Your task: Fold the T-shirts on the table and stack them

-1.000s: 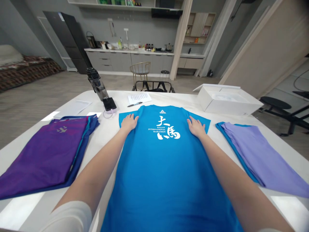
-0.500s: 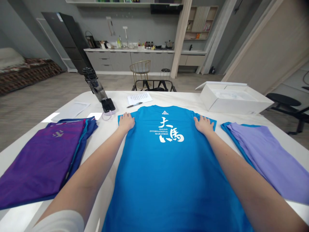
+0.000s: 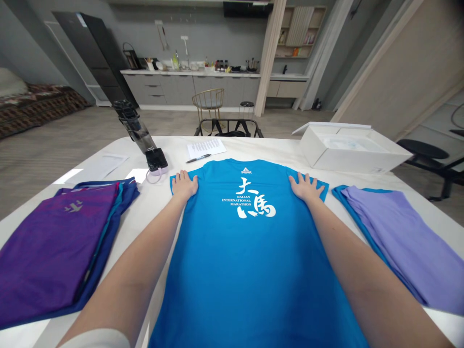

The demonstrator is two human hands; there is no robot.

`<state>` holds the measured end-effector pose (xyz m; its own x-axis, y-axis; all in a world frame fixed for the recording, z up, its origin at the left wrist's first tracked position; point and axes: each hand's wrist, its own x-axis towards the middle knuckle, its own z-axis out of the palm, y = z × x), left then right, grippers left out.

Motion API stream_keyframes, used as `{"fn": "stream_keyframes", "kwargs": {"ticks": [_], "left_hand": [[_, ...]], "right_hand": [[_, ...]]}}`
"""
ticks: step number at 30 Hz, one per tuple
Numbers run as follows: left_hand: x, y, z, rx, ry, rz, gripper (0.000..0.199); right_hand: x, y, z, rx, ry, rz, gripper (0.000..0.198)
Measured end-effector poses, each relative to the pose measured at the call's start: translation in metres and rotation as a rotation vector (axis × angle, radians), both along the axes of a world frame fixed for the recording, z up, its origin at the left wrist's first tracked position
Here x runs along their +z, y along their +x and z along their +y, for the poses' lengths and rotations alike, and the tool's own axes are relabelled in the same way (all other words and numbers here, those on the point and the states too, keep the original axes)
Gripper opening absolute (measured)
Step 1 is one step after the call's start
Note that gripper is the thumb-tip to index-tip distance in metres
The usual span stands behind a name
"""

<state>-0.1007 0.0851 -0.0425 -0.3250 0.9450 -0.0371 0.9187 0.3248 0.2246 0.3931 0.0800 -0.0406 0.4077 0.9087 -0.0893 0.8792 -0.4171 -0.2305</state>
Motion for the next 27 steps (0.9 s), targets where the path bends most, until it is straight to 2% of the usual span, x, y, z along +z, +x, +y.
{"fn": "stream_keyframes", "kwargs": {"ticks": [9,20,24,27], "left_hand": [[0.006,-0.013,-0.004,0.005,0.216,0.218,0.048],[0.017,-0.021,-0.001,0.025,0.231,0.324,0.049],[0.025,-0.01,-0.006,-0.047,0.306,0.307,0.047],[0.032,0.012,-0.002,-0.2,0.374,0.253,0.046]], "right_hand": [[0.002,-0.001,0.002,-0.025,0.021,-0.024,0.09],[0.001,-0.002,0.001,-0.032,0.026,-0.03,0.091],[0.002,-0.003,0.0,-0.03,0.029,-0.018,0.089],[0.002,-0.003,0.0,-0.033,0.046,-0.022,0.088]]}}
